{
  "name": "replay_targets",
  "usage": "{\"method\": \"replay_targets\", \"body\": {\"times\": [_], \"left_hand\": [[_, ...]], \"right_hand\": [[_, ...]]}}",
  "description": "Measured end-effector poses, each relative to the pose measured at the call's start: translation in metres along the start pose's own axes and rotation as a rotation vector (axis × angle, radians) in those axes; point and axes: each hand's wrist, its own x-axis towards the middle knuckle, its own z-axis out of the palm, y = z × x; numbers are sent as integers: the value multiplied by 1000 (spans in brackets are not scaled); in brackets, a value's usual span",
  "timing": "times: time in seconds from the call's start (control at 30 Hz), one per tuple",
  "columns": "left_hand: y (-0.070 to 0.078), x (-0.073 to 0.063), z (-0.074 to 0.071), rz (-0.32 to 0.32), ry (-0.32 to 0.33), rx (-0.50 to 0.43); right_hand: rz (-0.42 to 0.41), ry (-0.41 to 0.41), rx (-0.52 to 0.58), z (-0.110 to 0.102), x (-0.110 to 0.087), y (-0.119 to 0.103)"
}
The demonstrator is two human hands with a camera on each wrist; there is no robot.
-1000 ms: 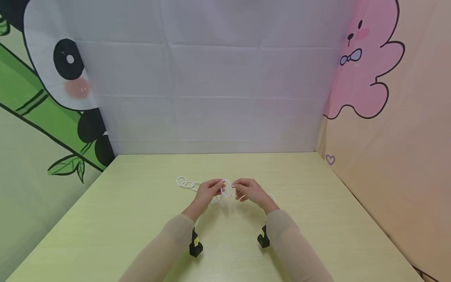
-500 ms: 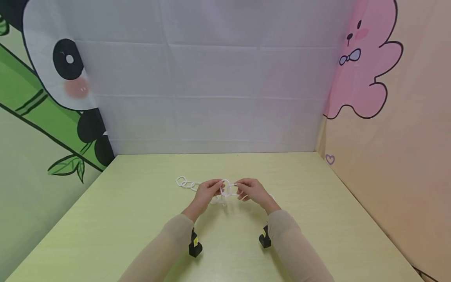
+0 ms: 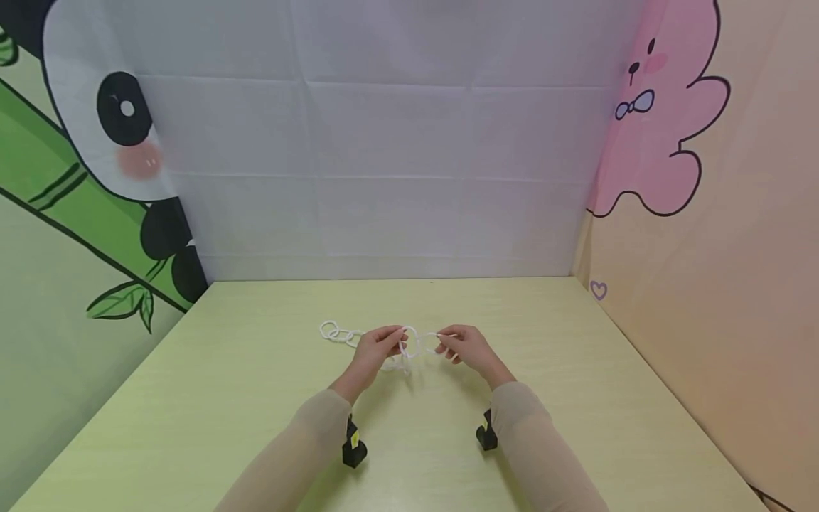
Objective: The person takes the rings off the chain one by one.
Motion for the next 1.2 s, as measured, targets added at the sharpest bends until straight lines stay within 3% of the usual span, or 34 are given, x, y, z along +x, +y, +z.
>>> {"method": "replay_targets", "body": {"times": [0.53,1.2], "left_hand": [[1,-1,0,0,-4,0],[0,-1,0,-4,-5,-12]], "right_hand": [[31,-34,66,-10,-2,16],[113,22,47,-13,-5,21]]}}
